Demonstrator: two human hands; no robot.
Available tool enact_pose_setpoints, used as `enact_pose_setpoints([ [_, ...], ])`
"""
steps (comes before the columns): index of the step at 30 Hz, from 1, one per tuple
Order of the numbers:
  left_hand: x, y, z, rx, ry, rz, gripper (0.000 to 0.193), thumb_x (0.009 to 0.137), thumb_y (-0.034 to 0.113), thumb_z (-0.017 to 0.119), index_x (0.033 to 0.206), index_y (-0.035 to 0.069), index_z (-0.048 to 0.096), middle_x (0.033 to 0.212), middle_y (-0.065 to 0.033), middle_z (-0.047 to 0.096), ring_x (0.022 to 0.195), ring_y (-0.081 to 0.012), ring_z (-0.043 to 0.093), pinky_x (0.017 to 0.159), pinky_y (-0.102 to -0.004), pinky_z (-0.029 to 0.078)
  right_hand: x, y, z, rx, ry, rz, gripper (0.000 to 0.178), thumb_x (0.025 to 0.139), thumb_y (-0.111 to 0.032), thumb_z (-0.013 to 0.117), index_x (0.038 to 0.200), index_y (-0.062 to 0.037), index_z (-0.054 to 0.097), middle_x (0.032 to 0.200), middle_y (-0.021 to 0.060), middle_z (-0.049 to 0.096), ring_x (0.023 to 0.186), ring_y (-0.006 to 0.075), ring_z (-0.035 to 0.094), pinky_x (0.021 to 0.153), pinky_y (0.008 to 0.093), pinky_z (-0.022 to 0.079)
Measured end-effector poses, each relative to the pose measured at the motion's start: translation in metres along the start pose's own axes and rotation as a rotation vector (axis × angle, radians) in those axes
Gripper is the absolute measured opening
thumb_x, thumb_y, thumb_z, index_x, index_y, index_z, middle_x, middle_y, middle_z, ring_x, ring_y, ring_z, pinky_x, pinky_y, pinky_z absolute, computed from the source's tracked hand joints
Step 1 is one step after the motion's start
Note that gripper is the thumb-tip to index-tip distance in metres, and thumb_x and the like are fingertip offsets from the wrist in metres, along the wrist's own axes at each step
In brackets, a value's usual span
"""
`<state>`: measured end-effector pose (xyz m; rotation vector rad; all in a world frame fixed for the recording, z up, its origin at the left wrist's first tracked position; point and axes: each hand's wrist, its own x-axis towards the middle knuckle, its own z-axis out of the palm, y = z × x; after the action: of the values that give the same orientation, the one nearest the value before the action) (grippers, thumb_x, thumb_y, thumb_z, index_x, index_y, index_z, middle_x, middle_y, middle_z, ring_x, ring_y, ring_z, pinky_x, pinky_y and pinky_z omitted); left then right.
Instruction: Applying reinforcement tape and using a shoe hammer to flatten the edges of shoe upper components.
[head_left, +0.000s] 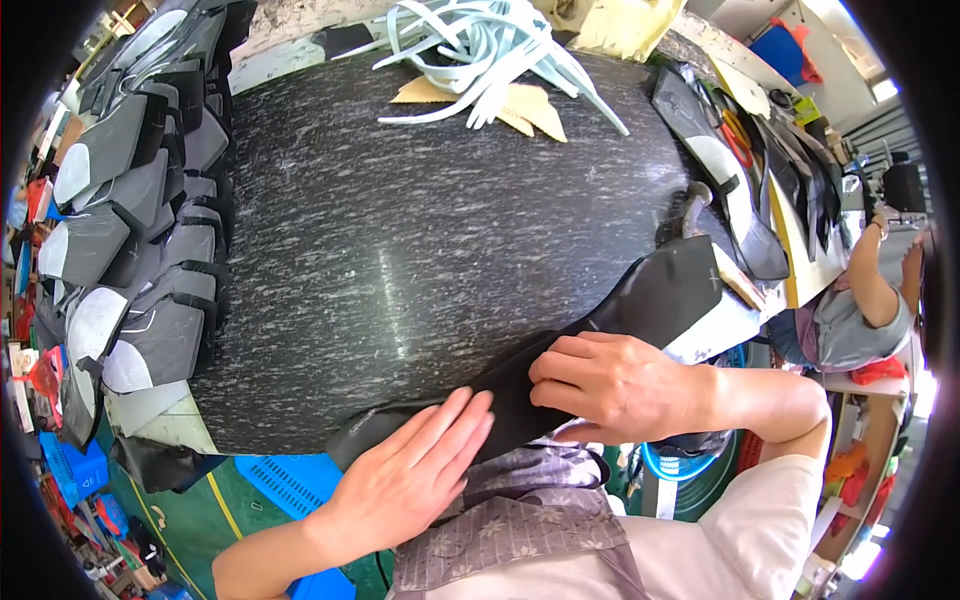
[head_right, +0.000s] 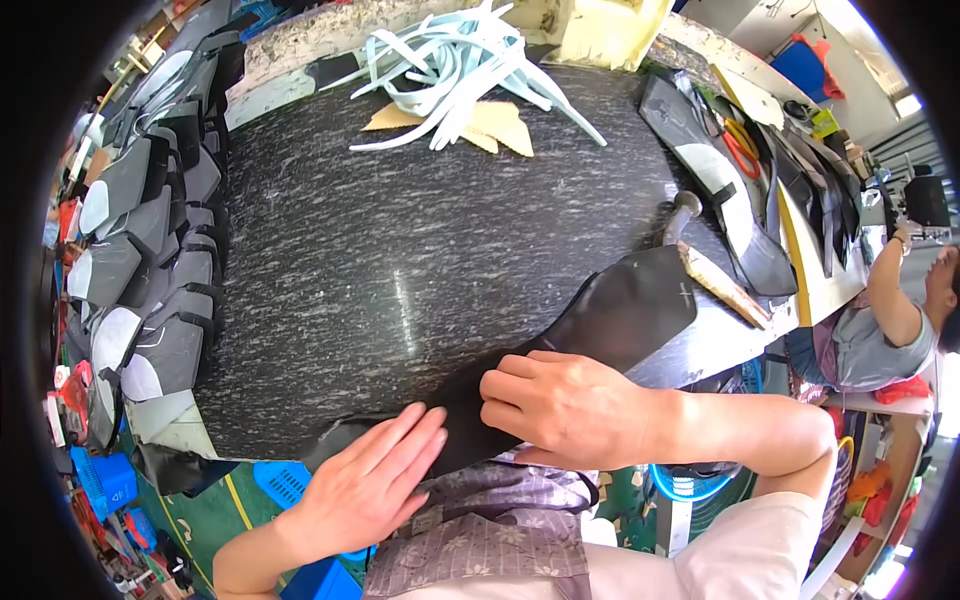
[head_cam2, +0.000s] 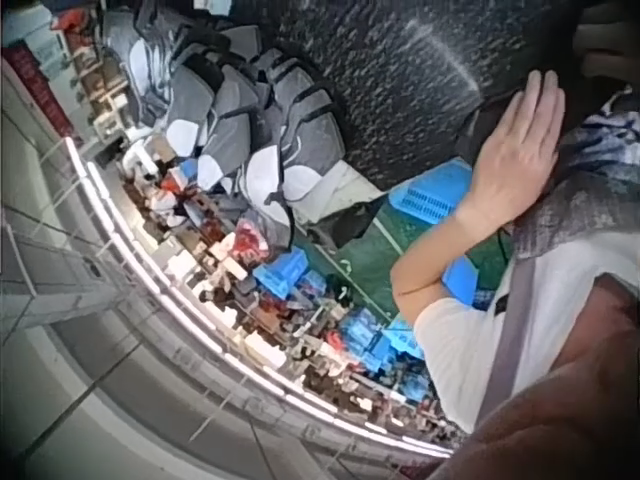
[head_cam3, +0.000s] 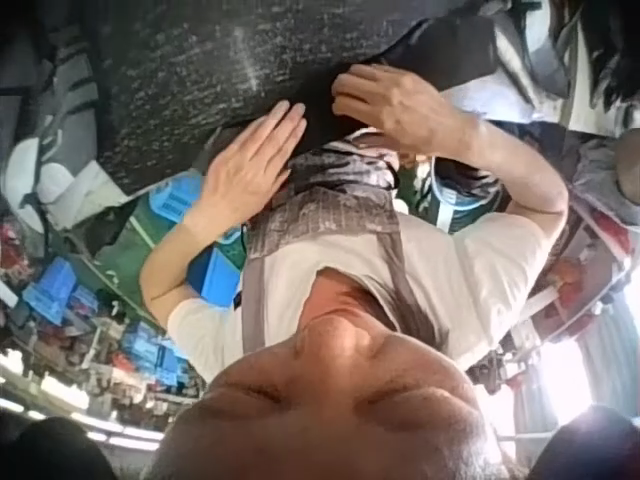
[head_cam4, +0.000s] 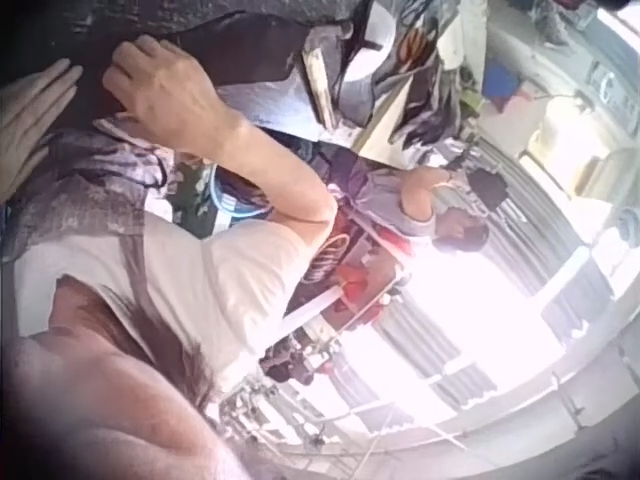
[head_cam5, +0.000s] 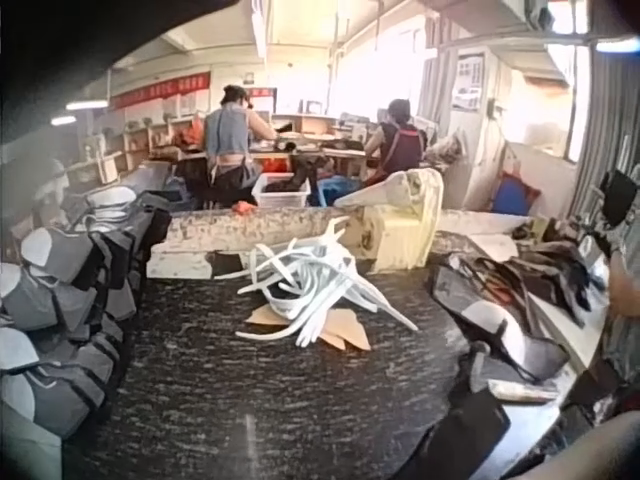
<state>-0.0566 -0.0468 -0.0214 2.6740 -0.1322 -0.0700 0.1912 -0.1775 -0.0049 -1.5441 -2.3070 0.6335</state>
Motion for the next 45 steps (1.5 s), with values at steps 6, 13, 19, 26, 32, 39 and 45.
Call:
enact_pose_setpoints([
  [6,0.042,-0.011,-0.006,0.011,-0.084,0.222,0.057,0.086,0.012,0.049,0.14,-0.007,0.047,0.151,-0.017,0.044,0.141,-0.0305,0.042,0.117,-0.0382,0.035,-0.031,0.01,0.009,0.015,0.19,-0.019,0.025,0.071,-0.017,0.067,0.092,-0.005,0.062,0.101,0.0077,0.058,0.093,0.0244,0.06,0.079,0.0349,0.052],
  [13,0.031,-0.012,-0.018,-0.208,0.124,0.25,0.037,0.099,0.0,0.047,0.135,-0.003,0.056,0.131,-0.0174,0.063,0.121,-0.036,0.061,0.102,-0.0444,0.051,-0.026,0.022,0.028,-0.275,0.434,-0.264,0.015,0.078,-0.021,0.063,0.073,-0.0094,0.055,0.086,0.0036,0.053,0.087,0.0201,0.057,0.069,0.0332,0.047],
  [19,0.027,-0.043,-0.079,-0.096,0.975,-0.258,0.029,0.102,0.001,0.052,0.129,-0.005,0.059,0.125,-0.0187,0.066,0.111,-0.0297,0.066,0.095,-0.0368,0.052,-0.113,0.033,-0.117,-0.316,1.21,0.195,0.018,0.085,-0.017,0.074,0.093,-0.0059,0.062,0.083,0.0086,0.057,0.076,0.0207,0.058,0.069,0.0342,0.049],
  [26,0.094,-0.011,-0.011,-0.189,0.377,0.02,0.019,0.093,0.002,0.063,0.11,0.002,0.071,0.133,-0.0165,0.061,0.123,-0.0372,0.057,0.101,-0.045,0.048,-0.297,0.283,-0.126,-0.525,1.022,1.406,0.05,0.091,-0.034,0.069,0.128,-0.002,0.061,0.116,0.0167,0.065,0.11,0.0304,0.062,0.095,0.0416,0.048],
  [32,0.09,-0.022,-0.007,-0.073,0.369,0.0,0.019,0.093,0.004,0.064,0.11,0.003,0.072,0.132,-0.0156,0.062,0.121,-0.0362,0.057,0.101,-0.0447,0.047,-0.191,0.184,-0.098,-0.307,0.971,0.596,0.068,0.08,-0.02,0.082,0.139,-0.0075,0.051,0.137,0.0209,0.052,0.128,0.0365,0.051,0.109,0.04,0.043],
  [39,0.101,-0.017,-0.005,-0.027,0.449,0.15,0.021,0.092,0.003,0.063,0.111,0.003,0.071,0.13,-0.0156,0.062,0.121,-0.035,0.057,0.103,-0.0488,0.044,-0.188,0.136,-0.07,-0.528,1.266,0.613,0.077,0.067,-0.01,0.088,0.135,-0.0024,0.052,0.135,0.0183,0.057,0.122,0.0363,0.057,0.105,0.0446,0.045],
  [45,0.083,-0.013,-0.015,0.018,0.486,0.182,0.025,0.092,0.0,0.061,0.116,0.003,0.069,0.134,-0.0168,0.059,0.123,-0.0357,0.056,0.105,-0.0506,0.043,-0.169,0.136,-0.097,-0.253,1.178,0.68,0.071,0.074,-0.009,0.078,0.139,-0.0059,0.049,0.13,0.0177,0.056,0.121,0.0339,0.055,0.104,0.0406,0.043],
])
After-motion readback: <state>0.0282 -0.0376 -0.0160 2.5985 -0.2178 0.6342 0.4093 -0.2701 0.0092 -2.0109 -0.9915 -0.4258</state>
